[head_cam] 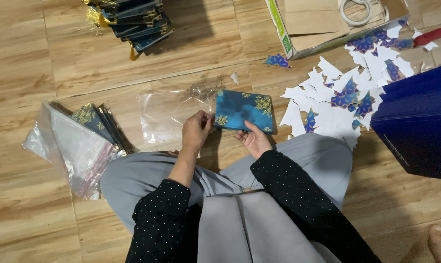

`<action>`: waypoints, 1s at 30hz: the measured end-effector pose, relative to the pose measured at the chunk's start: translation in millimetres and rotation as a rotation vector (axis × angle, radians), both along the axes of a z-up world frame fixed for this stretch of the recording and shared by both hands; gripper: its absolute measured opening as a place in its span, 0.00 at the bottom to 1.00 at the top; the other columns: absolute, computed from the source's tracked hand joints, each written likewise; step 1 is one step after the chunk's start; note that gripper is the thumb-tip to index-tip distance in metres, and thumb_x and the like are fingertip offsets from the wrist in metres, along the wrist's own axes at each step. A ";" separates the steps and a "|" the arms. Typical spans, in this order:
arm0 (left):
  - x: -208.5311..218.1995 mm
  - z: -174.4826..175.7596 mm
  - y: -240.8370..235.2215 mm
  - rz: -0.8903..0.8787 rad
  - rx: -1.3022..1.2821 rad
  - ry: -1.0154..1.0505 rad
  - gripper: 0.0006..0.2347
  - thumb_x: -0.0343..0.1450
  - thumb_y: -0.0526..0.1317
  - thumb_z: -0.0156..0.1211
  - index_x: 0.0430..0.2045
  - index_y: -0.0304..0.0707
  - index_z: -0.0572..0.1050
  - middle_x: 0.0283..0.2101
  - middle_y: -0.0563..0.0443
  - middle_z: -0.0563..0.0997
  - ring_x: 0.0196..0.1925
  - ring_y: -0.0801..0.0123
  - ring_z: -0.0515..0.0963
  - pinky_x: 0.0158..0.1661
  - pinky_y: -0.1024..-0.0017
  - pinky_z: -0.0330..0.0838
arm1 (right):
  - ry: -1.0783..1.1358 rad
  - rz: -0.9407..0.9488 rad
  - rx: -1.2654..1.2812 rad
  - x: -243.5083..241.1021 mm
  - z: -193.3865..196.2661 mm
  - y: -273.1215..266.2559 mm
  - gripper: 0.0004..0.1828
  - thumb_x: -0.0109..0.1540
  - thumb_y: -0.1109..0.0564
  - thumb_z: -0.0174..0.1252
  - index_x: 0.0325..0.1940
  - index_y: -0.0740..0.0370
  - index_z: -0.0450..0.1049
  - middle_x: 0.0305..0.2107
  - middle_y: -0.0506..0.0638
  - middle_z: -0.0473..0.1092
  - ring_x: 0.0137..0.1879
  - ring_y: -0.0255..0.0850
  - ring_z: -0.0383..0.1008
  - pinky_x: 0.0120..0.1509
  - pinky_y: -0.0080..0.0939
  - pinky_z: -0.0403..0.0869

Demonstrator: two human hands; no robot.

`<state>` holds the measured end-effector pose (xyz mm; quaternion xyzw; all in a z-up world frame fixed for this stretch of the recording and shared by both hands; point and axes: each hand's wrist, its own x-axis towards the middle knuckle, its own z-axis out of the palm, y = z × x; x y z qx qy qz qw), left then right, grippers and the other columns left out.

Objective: The person is manually packaging blue books into clear plastic sleeves while sitting on the floor.

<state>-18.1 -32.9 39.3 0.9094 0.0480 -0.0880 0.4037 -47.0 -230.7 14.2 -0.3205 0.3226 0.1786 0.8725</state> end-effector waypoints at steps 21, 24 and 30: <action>2.7 -37.8 -1.2 0.173 -0.162 0.041 0.01 0.60 0.37 0.57 0.20 0.44 0.73 0.20 0.49 0.76 0.22 0.62 0.75 0.25 0.71 0.68 | -0.070 -0.082 -0.137 -6.4 -0.9 -0.6 0.10 0.52 0.57 0.61 0.28 0.58 0.65 0.22 0.46 0.66 0.30 0.38 0.72 0.39 0.29 0.70; 5.0 -37.3 -2.5 0.243 -0.239 0.048 0.00 0.60 0.36 0.57 0.19 0.43 0.73 0.18 0.50 0.75 0.19 0.69 0.74 0.22 0.77 0.67 | -0.069 -0.089 -0.129 -13.6 -6.1 4.0 0.10 0.52 0.58 0.61 0.27 0.57 0.64 0.21 0.46 0.65 0.29 0.40 0.72 0.37 0.32 0.71; 6.9 -34.9 -8.8 0.295 -0.341 0.025 0.00 0.61 0.34 0.56 0.20 0.38 0.72 0.18 0.48 0.74 0.17 0.71 0.74 0.21 0.78 0.69 | -0.042 -0.012 -0.240 -23.2 7.0 10.1 0.11 0.51 0.58 0.62 0.28 0.61 0.65 0.20 0.50 0.67 0.26 0.39 0.71 0.36 0.32 0.70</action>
